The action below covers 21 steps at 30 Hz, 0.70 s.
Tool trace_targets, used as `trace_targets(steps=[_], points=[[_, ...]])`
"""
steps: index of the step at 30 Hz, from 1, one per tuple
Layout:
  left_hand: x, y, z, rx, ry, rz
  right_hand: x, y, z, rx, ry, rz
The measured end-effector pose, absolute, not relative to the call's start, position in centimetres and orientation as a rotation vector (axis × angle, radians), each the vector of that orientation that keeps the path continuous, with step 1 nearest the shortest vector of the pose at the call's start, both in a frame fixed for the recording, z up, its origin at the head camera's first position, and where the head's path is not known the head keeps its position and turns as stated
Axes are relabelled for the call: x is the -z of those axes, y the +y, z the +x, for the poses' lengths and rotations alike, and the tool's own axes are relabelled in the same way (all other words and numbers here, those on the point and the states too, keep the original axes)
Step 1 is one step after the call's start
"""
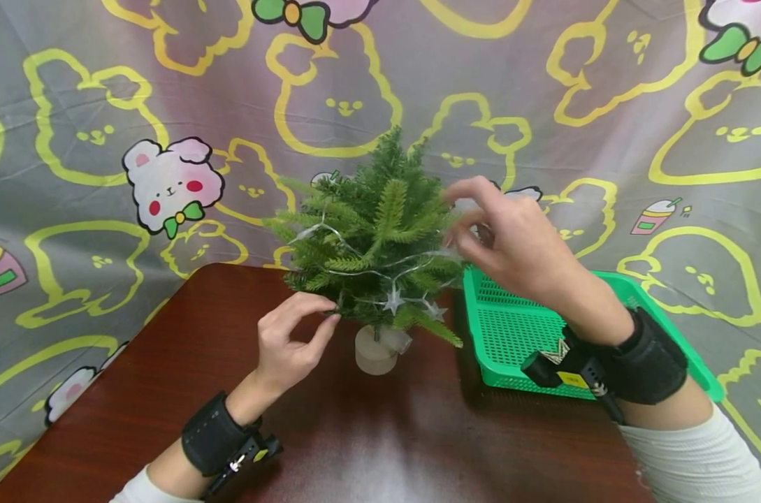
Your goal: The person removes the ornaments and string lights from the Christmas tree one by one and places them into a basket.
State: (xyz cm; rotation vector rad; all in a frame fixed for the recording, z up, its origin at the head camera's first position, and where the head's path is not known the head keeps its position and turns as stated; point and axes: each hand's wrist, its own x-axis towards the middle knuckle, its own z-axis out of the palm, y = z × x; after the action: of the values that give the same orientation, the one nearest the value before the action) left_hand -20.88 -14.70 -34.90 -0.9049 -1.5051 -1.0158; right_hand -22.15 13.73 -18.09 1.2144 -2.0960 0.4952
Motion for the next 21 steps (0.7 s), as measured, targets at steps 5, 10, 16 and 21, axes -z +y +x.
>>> trace_targets(steps=[5, 10, 16, 21], points=[[34.86, -14.5, -20.81, 1.01, -1.488, -0.921, 18.04, 13.77, -22.3, -0.46, -2.03, 1.253], [34.8, -14.33, -20.79, 0.996, -1.489, -0.943, 18.16, 13.74, -22.02, -0.498, -2.09, 1.198], [34.72, -14.17, -20.69, 0.992, -1.492, -0.957, 18.33, 13.54, -21.78, -0.541, -2.118, 1.168], [34.71, -14.07, -20.67, 0.992, -1.492, -0.961, 18.28, 13.76, -21.72, -0.491, -2.107, 1.214]])
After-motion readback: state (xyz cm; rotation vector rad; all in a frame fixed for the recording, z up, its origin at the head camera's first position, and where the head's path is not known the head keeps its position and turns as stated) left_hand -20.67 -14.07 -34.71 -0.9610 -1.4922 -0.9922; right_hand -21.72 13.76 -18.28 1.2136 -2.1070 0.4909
